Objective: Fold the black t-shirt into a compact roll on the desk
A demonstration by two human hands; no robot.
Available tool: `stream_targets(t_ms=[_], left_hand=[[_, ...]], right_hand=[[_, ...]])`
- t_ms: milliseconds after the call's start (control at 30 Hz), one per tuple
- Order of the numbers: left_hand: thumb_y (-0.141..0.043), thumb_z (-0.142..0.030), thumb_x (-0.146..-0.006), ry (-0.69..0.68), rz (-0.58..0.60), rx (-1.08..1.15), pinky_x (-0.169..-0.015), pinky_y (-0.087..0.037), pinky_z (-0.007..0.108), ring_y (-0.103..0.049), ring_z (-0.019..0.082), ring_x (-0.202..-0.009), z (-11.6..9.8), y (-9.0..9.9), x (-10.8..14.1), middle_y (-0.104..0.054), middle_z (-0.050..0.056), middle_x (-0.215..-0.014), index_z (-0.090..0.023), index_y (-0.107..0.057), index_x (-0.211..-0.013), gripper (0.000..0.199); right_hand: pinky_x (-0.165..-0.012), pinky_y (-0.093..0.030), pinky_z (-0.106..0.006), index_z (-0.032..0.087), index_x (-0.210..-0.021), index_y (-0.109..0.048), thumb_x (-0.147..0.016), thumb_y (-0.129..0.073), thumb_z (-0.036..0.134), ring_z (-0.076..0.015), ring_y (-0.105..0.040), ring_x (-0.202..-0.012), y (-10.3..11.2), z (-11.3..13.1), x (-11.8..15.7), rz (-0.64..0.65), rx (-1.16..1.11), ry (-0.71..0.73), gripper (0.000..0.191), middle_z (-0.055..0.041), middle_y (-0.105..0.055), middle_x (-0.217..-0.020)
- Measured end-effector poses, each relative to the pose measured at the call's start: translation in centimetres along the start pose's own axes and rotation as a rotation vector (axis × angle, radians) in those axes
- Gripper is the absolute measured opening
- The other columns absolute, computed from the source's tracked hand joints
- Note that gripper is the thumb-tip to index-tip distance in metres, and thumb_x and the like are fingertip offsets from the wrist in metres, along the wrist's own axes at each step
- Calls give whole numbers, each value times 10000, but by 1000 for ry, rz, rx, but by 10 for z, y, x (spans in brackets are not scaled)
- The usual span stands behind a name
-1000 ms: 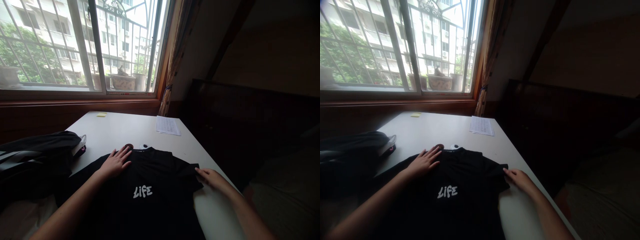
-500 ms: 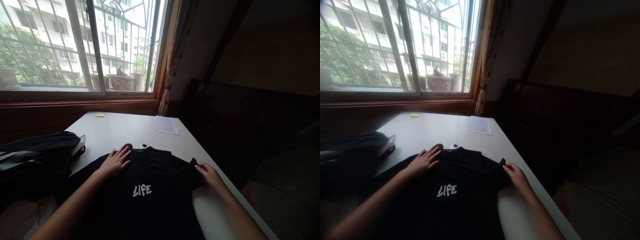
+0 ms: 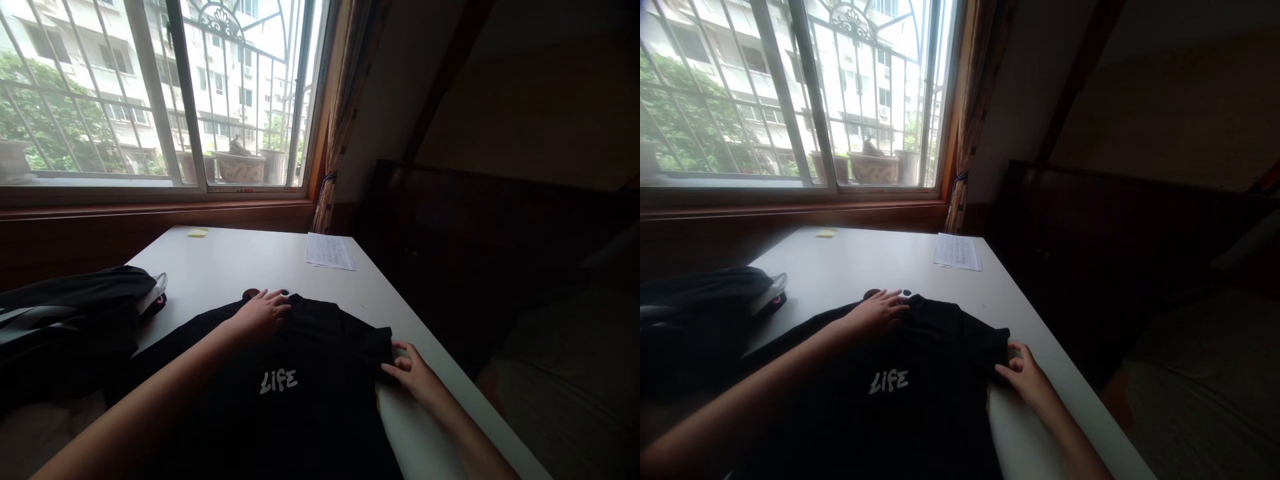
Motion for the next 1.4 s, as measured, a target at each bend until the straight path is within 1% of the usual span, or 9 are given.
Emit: stream_targets(t_ms=[133, 267, 433, 633, 833, 1067, 1200, 1300, 1400], left_hand=[[-537, -357, -998, -149, -6, 56, -1211, -284, 383, -428, 224, -1416, -57, -24, -49, -531, 45, -1491, -245, -551, -1408, 426], [-441, -484, -1028, -125, -11, 89, -1195, -305, 455, -376, 265, -1450, -84, -59, -86, -456, 86, -1546, -219, -454, -1488, 531], [-338, -515, -1049, -19, -17, 97, -1217, -209, 540, -263, 288, -1501, -82, -81, -107, -337, 99, -1610, -213, -403, -1520, 563], [-297, -549, -1040, 39, -11, 95, -1234, -145, 547, -184, 275, -1526, -79, -88, -114, -288, 61, -1633, -244, -367, -1542, 592], [-279, -564, -1033, 64, -12, 89, -1233, -119, 564, -156, 278, -1532, -77, -92, -116, -266, 47, -1642, -264, -336, -1557, 607], [-291, -545, -1027, 97, -6, 86, -1229, -107, 571, -145, 278, -1534, -73, -93, -119, -254, 46, -1646, -284, -340, -1554, 590], [-305, -543, -1022, 116, -6, 87, -1225, -103, 579, -154, 284, -1532, -69, -93, -119, -255, 57, -1645, -283, -355, -1548, 589], [-315, -551, -1017, 129, -9, 90, -1224, -100, 581, -158, 289, -1531, -65, -93, -120, -255, 60, -1645, -285, -360, -1546, 594], [-328, -549, -1011, 157, -15, 97, -1219, -107, 591, -156, 296, -1531, -60, -93, -121, -267, 71, -1642, -279, -369, -1541, 596]], right_hand=[[-669, -518, -363, 257, -1294, -374, -671, -727, 448, -287, -700, -814, 1, 7, 14, -9, -32, -52, 742, 8, -650, -770], [-608, -514, -346, 271, -1297, -373, -670, -743, 436, -260, -690, -738, 3, 2, 18, -19, -104, -96, 746, -9, -654, -816], [-487, -438, -293, 265, -1264, -388, -662, -704, 479, -218, -647, -610, 8, -18, 3, -44, -87, -26, 713, 33, -620, -753], [-692, -498, -347, 251, -973, -591, -749, -588, 602, -240, -676, -753, 33, -6, -1, -401, 316, 172, 416, -33, -697, -833], [-643, -450, -308, 242, -741, -643, -881, -451, 687, -227, -654, -715, 23, -11, 8, -131, 451, 32, 504, -32, -695, -707], [-557, -415, -272, 204, -892, -706, -813, -590, 685, -185, -586, -638, 10, -9, 17, 65, 226, 12, 501, -20, -649, -693], [-638, -491, -296, 206, -979, -708, -742, -697, 574, -224, -647, -759, 4, 0, 16, 41, 90, 51, 438, -53, -708, -860], [-804, -529, -355, 216, -935, -717, -720, -719, 475, -271, -674, -922, 4, 4, 12, -39, 25, 157, 337, -69, -731, -963], [-835, -538, -381, 221, -897, -699, -729, -701, 428, -273, -681, -924, 8, 1, 10, -137, -8, 187, 266, -64, -727, -960]])
Point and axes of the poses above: each hand's wrist, its own x-axis away from the middle knuckle, its own y-axis out of the back of the hand, z = x × y, the point moved 5 cm from there along -x, towards the middle knuckle
